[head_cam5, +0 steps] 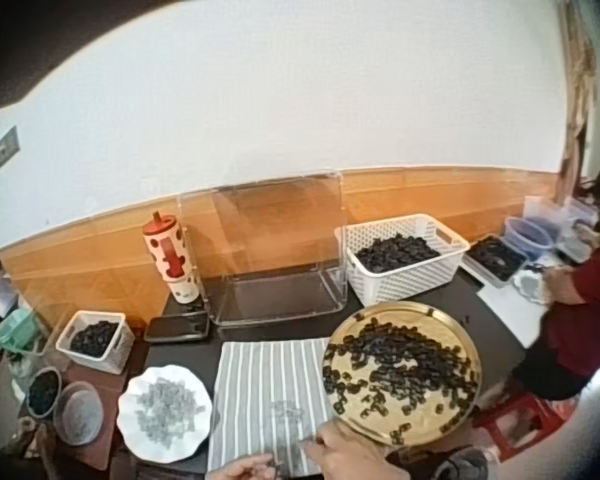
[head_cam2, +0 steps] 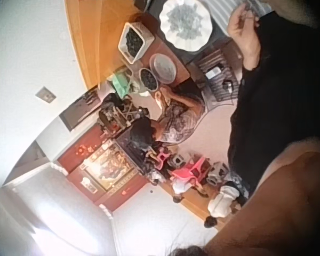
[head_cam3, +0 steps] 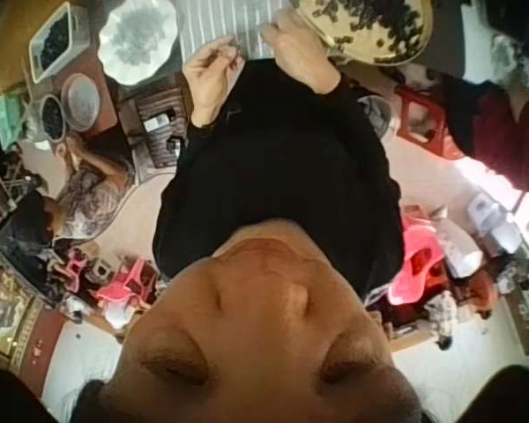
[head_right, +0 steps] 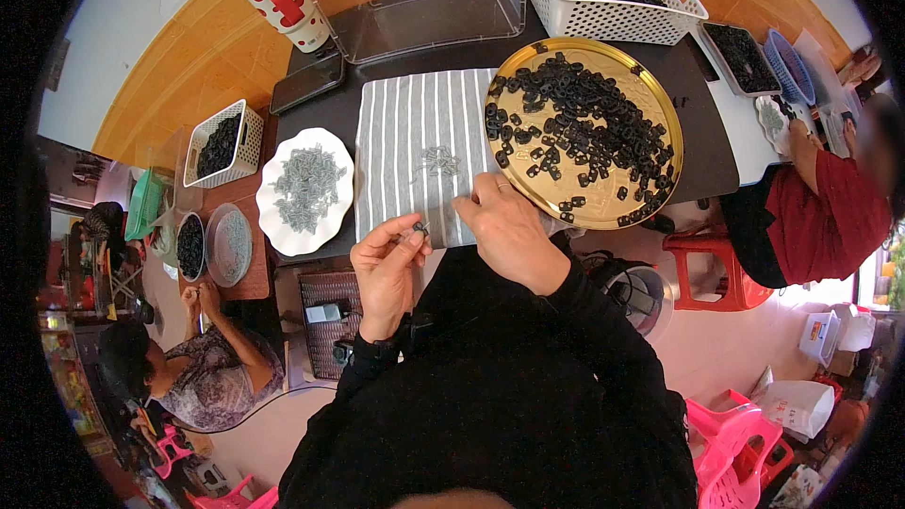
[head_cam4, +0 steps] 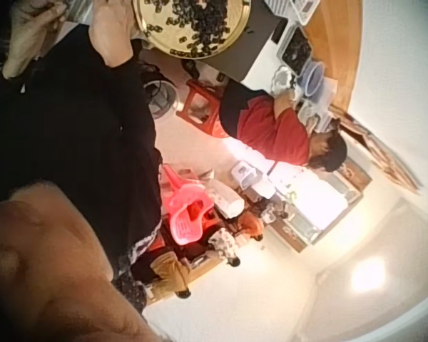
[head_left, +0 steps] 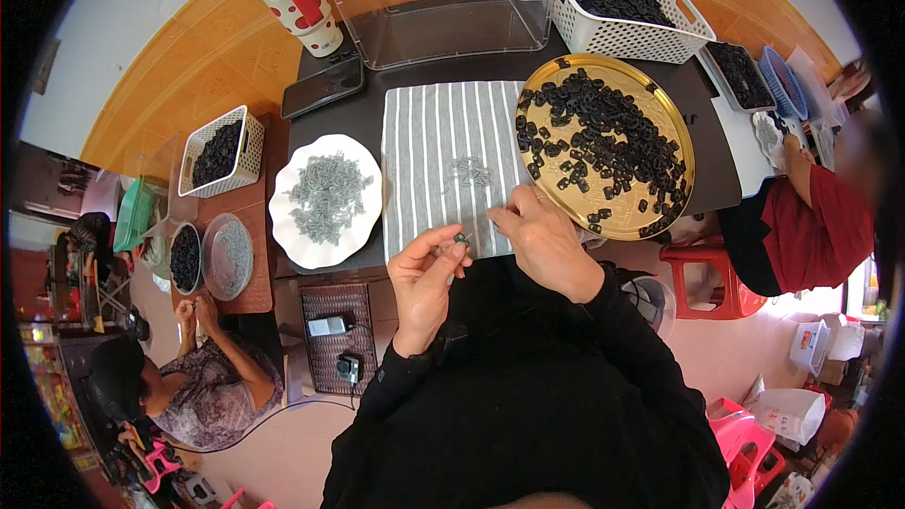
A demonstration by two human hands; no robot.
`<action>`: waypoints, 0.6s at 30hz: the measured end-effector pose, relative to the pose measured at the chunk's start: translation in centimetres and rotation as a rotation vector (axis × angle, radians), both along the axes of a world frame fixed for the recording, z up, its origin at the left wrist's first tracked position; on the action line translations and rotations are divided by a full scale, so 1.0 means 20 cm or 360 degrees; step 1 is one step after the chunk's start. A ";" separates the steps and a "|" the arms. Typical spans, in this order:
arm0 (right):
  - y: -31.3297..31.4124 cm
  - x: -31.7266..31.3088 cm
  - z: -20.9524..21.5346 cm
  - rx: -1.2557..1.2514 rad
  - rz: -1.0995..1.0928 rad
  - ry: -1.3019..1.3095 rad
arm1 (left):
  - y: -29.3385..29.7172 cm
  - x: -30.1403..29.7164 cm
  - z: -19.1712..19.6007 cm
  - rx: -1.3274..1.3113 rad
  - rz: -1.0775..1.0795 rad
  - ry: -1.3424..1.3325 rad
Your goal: The person picks up a black plastic piece and a metal pin by hand, inserts the pin into the piece, and places the assembled unit onto a striped cloth. This process is repeated for additional pieces, handling each item one at a time.
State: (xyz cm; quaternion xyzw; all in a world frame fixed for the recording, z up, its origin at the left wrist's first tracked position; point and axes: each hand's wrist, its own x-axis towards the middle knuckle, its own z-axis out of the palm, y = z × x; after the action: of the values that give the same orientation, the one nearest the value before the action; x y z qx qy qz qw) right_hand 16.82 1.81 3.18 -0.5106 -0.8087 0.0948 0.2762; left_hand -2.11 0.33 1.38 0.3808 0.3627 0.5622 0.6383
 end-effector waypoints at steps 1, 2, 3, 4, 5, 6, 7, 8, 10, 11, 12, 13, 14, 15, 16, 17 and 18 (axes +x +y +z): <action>0.01 0.00 -0.01 -0.0015 0.0012 -0.0073 | 0.00 0.00 0.00 -0.0002 0.0003 0.0001; 0.01 0.01 -0.01 -0.0015 0.0012 -0.0076 | 0.00 0.00 -0.01 -0.0004 0.0006 0.0001; 0.01 0.00 -0.01 -0.0044 -0.0011 -0.0029 | 0.00 0.00 -0.01 -0.0003 0.0012 -0.0001; 0.01 0.00 -0.01 -0.0075 -0.0034 0.0017 | 0.00 0.00 -0.01 -0.0023 0.0010 -0.0011; 0.00 0.01 -0.02 -0.0074 -0.0029 0.0015 | 0.00 0.01 -0.01 -0.0044 0.0009 -0.0022; 0.00 0.02 -0.03 -0.0194 0.0007 0.0365 | 0.00 0.01 0.00 -0.0043 0.0010 -0.0025; -0.01 0.02 -0.04 -0.0314 0.0044 0.0716 | 0.00 0.02 0.00 -0.0026 0.0005 -0.0029; -0.02 0.02 -0.04 -0.0314 0.0046 0.0713 | 0.00 0.02 0.01 -0.0010 0.0000 -0.0033; -0.05 -0.01 -0.05 -0.0703 -0.0025 0.1443 | 0.00 0.04 0.02 -0.0024 0.0015 -0.0057; -0.06 -0.02 -0.05 -0.0706 -0.0021 0.1444 | 0.00 0.05 0.02 -0.0037 0.0027 -0.0082; -0.07 -0.02 -0.04 -0.0777 -0.0023 0.1561 | 0.00 0.06 0.03 -0.0036 0.0028 -0.0081; -0.07 -0.03 -0.04 -0.0849 -0.0025 0.1678 | 0.00 0.07 0.04 -0.0058 0.0025 -0.0107; -0.08 -0.03 -0.04 -0.0848 -0.0023 0.1679 | 0.00 0.08 0.05 -0.0079 0.0023 -0.0132; -0.08 -0.04 -0.03 -0.0876 -0.0029 0.1730 | 0.00 0.09 0.04 -0.0077 0.0029 -0.0129; -0.09 -0.04 -0.03 -0.0904 -0.0036 0.1781 | 0.00 0.09 0.03 -0.0036 0.0033 -0.0152; -0.09 -0.05 -0.03 -0.0905 -0.0029 0.1783 | 0.00 0.09 0.02 0.0006 0.0036 -0.0176; -0.10 -0.05 -0.04 -0.0897 -0.0029 0.1804 | 0.00 0.10 0.02 0.0007 0.0039 -0.0173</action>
State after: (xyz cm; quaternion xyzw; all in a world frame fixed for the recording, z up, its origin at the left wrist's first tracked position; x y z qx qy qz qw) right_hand 15.82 -0.11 2.44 -0.4411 -0.4765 0.5574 0.5173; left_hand -0.12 0.30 1.73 0.3466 0.3309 0.5907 0.6492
